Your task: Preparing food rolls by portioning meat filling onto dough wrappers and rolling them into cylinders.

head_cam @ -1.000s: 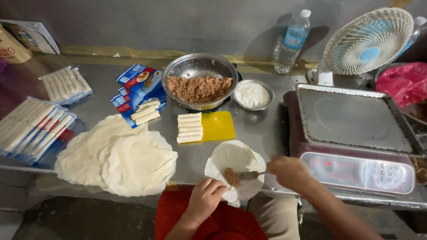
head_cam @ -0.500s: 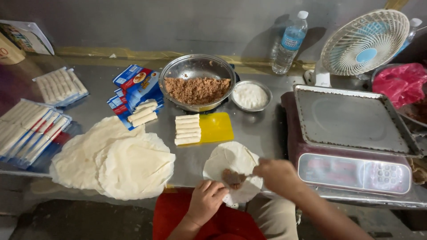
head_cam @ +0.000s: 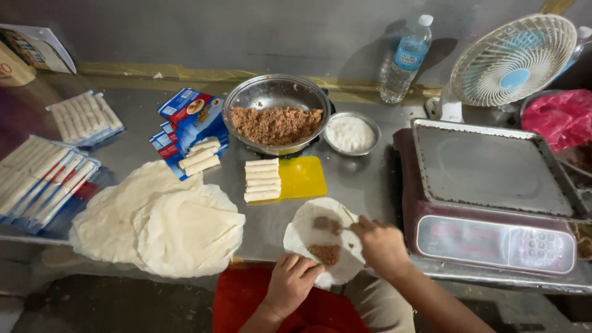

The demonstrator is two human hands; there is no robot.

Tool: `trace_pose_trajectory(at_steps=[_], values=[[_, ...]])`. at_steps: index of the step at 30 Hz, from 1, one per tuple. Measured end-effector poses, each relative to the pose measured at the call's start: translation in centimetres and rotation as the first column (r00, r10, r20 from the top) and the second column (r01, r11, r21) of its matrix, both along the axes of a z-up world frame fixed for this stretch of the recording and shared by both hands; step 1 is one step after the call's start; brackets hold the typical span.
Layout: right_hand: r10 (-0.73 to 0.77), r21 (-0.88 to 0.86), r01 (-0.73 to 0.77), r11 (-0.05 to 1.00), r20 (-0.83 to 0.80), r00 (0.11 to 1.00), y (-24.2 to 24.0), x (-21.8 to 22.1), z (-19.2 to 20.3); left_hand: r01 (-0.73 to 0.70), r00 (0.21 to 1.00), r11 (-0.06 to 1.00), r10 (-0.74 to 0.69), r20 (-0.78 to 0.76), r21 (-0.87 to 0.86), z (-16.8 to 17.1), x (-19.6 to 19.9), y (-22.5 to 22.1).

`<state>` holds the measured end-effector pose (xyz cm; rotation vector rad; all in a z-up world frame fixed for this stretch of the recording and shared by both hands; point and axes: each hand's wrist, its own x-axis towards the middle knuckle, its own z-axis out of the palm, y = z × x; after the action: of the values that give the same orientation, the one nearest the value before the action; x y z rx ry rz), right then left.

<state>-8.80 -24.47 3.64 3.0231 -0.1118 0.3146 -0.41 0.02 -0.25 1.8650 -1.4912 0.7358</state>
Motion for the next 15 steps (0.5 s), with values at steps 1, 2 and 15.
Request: trace_pose_trajectory(at_steps=[1, 2, 15], values=[[-0.077, 0.048, 0.076, 0.996, 0.012, 0.997, -0.8, -0.6, -0.9, -0.005, 1.0, 1.0, 0.005, -0.01, 0.007, 0.1, -0.2, 0.1], [-0.153, 0.092, 0.15, 0.984, 0.026, 0.988, -1.8, -1.0, -1.7, -0.009, 1.0, 1.0, 0.009, -0.016, 0.008, 0.3, -0.1, -0.1], [-0.26, 0.149, 0.245, 0.958, 0.086, 0.962, 2.9, -4.8, -3.5, 0.018, 0.999, 0.999, -0.016, -0.047, 0.051, -0.2, -0.8, -0.9]])
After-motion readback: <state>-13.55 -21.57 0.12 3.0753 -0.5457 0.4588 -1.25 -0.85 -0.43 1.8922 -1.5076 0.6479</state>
